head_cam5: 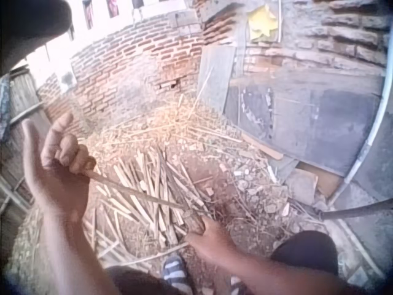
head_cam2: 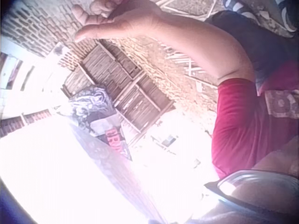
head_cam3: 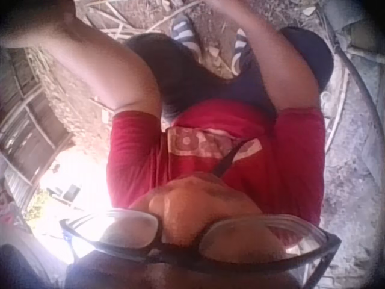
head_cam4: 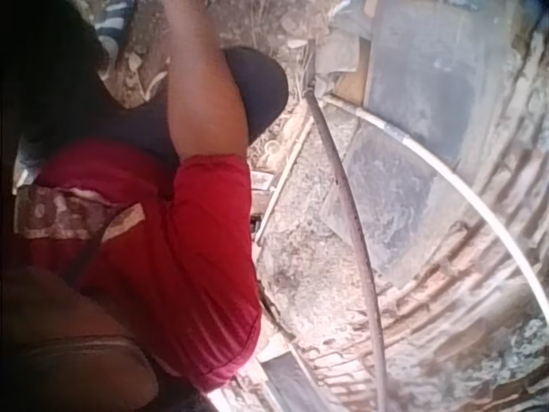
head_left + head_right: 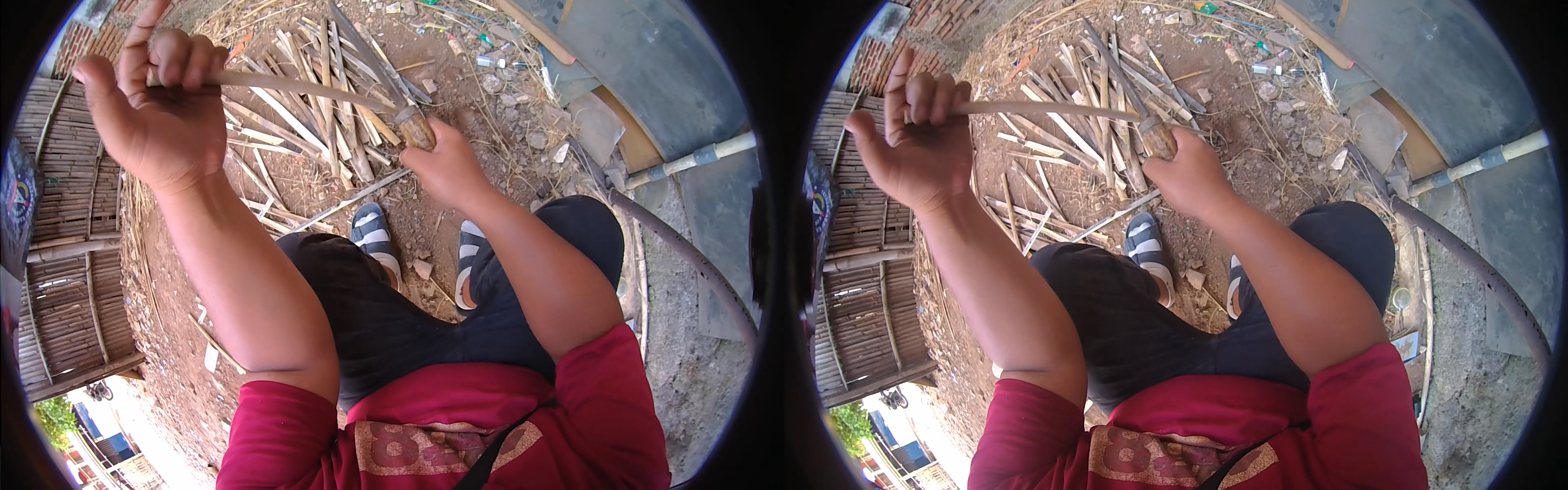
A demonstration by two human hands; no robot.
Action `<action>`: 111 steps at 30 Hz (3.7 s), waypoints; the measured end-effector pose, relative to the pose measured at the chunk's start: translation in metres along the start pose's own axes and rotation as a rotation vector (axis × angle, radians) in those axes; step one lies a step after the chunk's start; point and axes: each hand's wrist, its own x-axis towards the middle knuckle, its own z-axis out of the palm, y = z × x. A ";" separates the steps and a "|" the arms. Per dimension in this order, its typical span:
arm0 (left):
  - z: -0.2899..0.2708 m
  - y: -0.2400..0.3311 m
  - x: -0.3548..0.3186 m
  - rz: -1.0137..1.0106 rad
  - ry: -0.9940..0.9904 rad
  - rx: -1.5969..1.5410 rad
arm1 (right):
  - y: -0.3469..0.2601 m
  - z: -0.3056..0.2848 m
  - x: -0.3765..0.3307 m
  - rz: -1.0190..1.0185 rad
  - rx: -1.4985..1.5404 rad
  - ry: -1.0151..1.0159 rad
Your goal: The person thins and smooths a long strip of bamboo using a machete while sitting on the ground.
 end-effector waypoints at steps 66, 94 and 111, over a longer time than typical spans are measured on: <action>-0.026 -0.023 -0.003 -0.096 -0.219 -0.243 | 0.027 -0.022 0.010 0.177 -0.344 -0.192; -0.023 -0.023 -0.003 -0.119 -0.294 -0.215 | 0.019 -0.012 0.007 0.234 -0.106 -0.200; -0.020 -0.021 -0.002 -0.155 -0.254 -0.236 | 0.024 -0.030 0.017 0.248 -0.288 -0.226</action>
